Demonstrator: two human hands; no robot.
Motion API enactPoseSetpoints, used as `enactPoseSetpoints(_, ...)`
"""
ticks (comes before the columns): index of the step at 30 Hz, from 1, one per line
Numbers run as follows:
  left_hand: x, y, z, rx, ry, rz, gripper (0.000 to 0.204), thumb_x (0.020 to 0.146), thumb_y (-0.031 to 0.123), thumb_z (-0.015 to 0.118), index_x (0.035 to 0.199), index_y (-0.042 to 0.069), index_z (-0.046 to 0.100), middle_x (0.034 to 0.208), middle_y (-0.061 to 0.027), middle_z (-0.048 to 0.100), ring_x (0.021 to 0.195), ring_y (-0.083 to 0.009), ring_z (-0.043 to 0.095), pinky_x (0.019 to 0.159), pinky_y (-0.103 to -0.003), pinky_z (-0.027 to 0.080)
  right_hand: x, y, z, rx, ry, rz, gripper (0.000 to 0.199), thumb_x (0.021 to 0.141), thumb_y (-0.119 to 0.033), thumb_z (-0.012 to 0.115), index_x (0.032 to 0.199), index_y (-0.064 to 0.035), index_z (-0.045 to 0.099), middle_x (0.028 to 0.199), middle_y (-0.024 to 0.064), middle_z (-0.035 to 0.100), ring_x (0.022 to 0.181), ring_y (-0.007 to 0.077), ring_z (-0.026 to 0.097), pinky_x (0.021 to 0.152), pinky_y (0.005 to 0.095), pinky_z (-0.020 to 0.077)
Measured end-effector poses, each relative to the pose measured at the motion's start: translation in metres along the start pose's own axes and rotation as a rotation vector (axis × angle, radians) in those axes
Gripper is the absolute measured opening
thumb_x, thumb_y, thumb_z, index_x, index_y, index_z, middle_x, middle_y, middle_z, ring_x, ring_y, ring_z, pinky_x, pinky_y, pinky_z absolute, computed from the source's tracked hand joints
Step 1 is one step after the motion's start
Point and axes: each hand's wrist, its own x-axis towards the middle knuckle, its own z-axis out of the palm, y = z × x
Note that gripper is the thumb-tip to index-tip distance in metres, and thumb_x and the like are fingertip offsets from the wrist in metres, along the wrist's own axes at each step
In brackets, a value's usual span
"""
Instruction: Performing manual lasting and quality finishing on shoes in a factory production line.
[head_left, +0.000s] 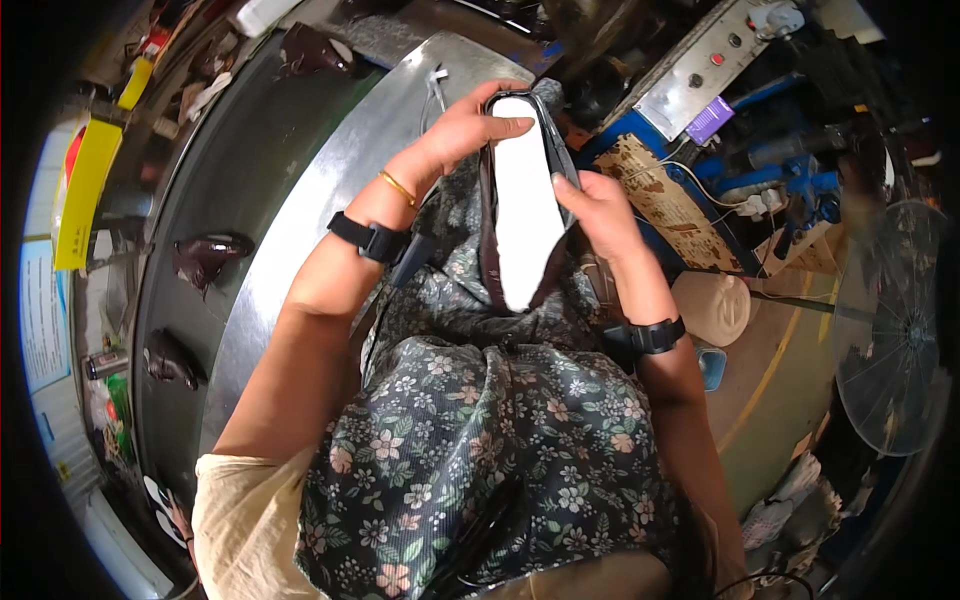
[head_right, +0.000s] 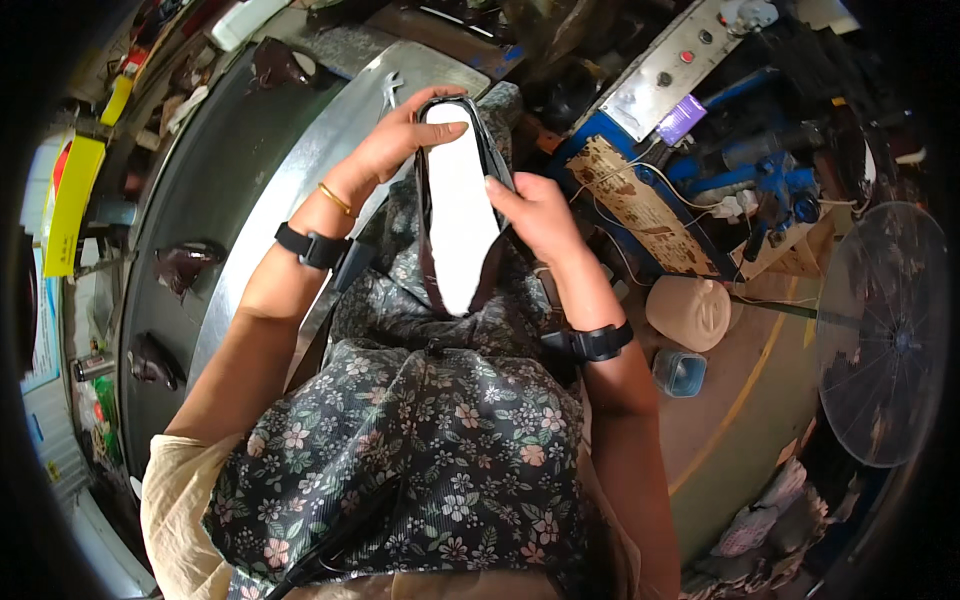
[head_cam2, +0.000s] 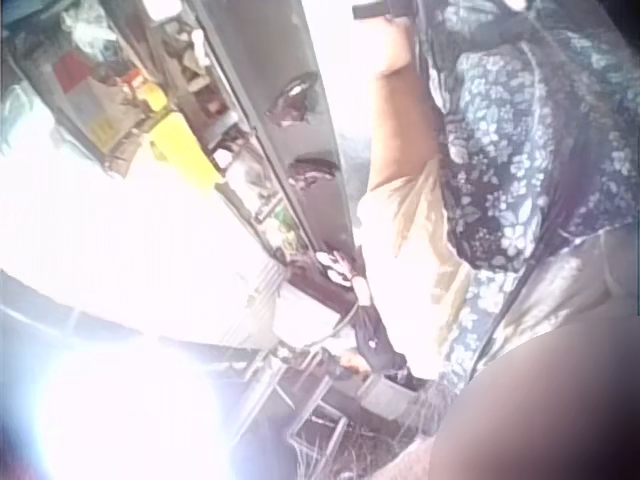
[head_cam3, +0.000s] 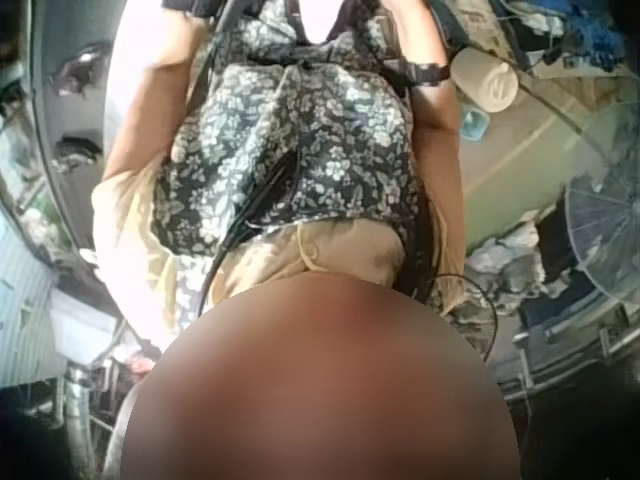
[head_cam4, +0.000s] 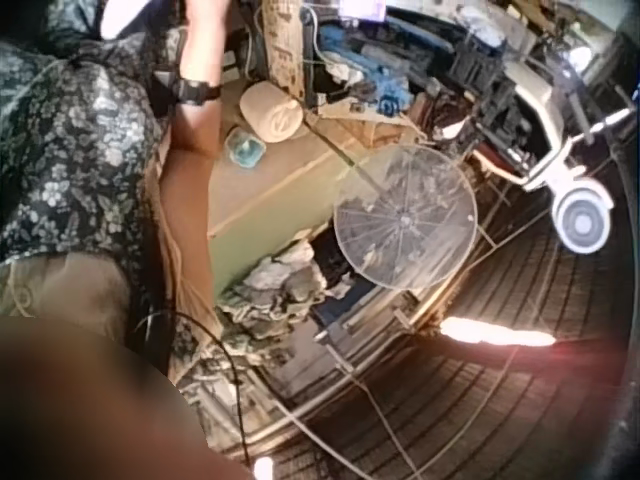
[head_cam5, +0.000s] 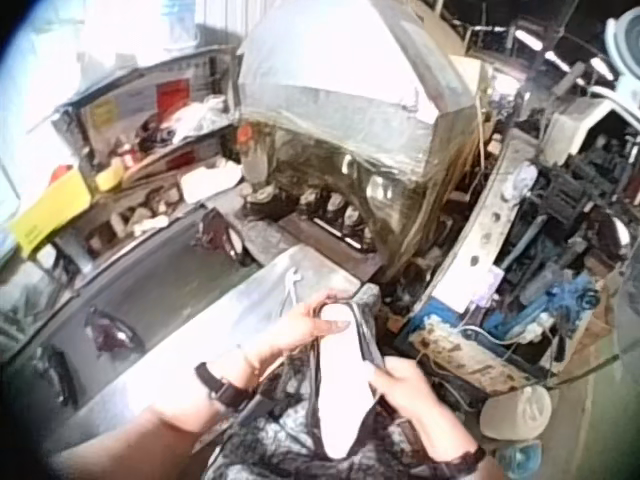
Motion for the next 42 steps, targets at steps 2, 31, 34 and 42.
enactPoseSetpoints(2,-0.018,-0.015,-0.003,0.003,0.071,-0.082,0.046,0.084,0.013,0.073,0.125,0.009,0.053,0.104,-0.0047,0.064,0.096,-0.0138,0.059,0.085,-0.027,0.047,0.003,0.009,0.003,0.439,0.031,0.195,0.045,0.101,-0.038,0.046,0.106,0.002,0.065,0.094,0.0082,0.07,0.083,0.0151,0.066,0.079,0.0291,0.0521)
enactPoseSetpoints(31,-0.011,-0.061,-0.023,-1.027,0.165,-0.127,0.042,0.1,0.031,0.04,0.127,0.001,0.052,0.12,-0.0162,0.061,0.111,-0.0278,0.059,0.102,-0.039,0.043,0.006,0.027,0.036,0.258,0.034,0.172,0.048,0.101,-0.033,0.047,0.133,0.003,0.042,0.117,0.0101,0.058,0.105,0.0165,0.055,0.093,0.0307,0.0444)
enactPoseSetpoints(34,-0.024,-0.09,0.01,0.343,0.653,-0.265,0.052,0.102,0.038,0.029,0.119,-0.002,0.056,0.112,-0.0257,0.063,0.108,-0.035,0.061,0.096,-0.039,0.046,0.021,0.031,0.053,0.075,0.042,0.053,0.052,0.1,-0.033,0.047,0.134,0.0062,0.038,0.12,0.0184,0.058,0.11,0.025,0.056,0.095,0.035,0.0438)
enactPoseSetpoints(42,-0.051,-0.069,-0.033,0.876,0.067,0.047,0.05,0.1,0.04,0.034,0.124,-0.003,0.044,0.118,-0.033,0.056,0.101,-0.0493,0.057,0.085,-0.049,0.048,0.03,0.051,0.078,-0.28,0.16,0.008,0.072,0.098,-0.037,0.047,0.139,0.0151,0.021,0.136,0.0334,0.043,0.127,0.0404,0.044,0.105,0.0386,0.0352)
